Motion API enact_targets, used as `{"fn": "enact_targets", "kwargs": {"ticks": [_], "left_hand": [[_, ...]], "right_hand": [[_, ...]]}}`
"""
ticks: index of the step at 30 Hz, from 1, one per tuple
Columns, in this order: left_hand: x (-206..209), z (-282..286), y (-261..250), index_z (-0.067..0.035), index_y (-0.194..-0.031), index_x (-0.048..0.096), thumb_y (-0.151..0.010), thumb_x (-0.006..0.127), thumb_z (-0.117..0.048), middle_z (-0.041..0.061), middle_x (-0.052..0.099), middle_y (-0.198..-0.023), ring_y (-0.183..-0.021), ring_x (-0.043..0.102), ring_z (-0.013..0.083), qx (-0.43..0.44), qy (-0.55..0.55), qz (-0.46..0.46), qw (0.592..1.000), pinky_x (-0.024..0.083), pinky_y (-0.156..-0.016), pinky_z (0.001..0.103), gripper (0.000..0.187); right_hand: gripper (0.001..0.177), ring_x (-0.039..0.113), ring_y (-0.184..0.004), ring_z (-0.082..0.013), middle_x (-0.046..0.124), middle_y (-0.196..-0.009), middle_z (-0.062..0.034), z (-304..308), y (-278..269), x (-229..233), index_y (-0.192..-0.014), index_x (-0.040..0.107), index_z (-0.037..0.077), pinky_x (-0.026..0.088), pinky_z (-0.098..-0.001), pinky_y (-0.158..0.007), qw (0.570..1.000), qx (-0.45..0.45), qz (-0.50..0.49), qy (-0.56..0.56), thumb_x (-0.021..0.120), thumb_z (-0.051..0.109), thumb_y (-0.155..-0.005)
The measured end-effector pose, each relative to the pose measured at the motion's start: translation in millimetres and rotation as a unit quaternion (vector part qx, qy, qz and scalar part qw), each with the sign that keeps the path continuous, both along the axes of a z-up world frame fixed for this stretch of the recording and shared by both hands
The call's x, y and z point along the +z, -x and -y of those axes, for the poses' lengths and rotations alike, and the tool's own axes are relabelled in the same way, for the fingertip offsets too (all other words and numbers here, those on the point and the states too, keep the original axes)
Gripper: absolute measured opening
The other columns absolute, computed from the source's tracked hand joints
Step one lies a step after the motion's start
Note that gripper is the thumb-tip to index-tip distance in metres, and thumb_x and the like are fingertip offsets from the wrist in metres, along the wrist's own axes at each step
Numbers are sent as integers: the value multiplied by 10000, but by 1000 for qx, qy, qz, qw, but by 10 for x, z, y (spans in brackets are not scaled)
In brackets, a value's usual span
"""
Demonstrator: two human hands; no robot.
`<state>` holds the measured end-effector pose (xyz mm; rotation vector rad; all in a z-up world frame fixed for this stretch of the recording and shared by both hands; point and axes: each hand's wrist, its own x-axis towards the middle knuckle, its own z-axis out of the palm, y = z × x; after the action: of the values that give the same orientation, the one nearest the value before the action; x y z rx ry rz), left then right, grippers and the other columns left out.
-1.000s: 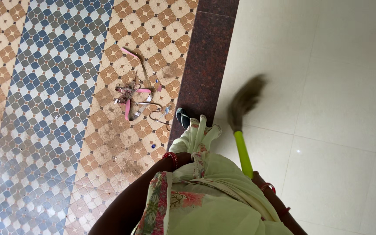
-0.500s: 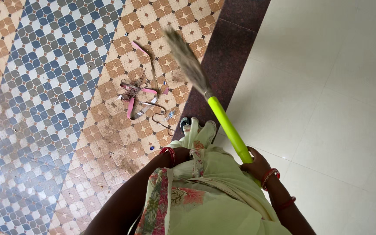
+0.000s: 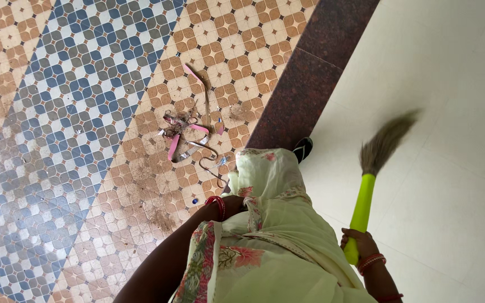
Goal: The person sweeps the floor using a broom with a green handle, gathering debris into a pile.
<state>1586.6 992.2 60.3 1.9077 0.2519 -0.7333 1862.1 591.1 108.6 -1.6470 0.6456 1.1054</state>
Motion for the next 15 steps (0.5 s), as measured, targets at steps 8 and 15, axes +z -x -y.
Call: {"fn": "enact_targets", "kwargs": {"ticks": [8, 15], "left_hand": [[92, -269, -665, -13, -1184, 620, -1065, 499, -303, 183, 715, -1071, -993, 684, 340, 16, -24, 9, 1000, 534, -924, 431, 336], [567, -479, -1538, -8, -1191, 646, -937, 590, -60, 169, 705, -1204, -1128, 678, 278, 37, 47, 49, 997, 528, -978, 390, 265]], "right_hand": [[316, 588, -625, -272, 642, -821, -176, -127, -681, -66, -1030, 629, -19, 532, -390, -588, 973, 52, -169, 150, 684, 263, -898], [249, 576, -559, -201, 619, -714, -57, -520, -1718, -274, -998, 642, 7, 528, -360, -561, 966, 14, -256, 37, 708, 213, -874]]}}
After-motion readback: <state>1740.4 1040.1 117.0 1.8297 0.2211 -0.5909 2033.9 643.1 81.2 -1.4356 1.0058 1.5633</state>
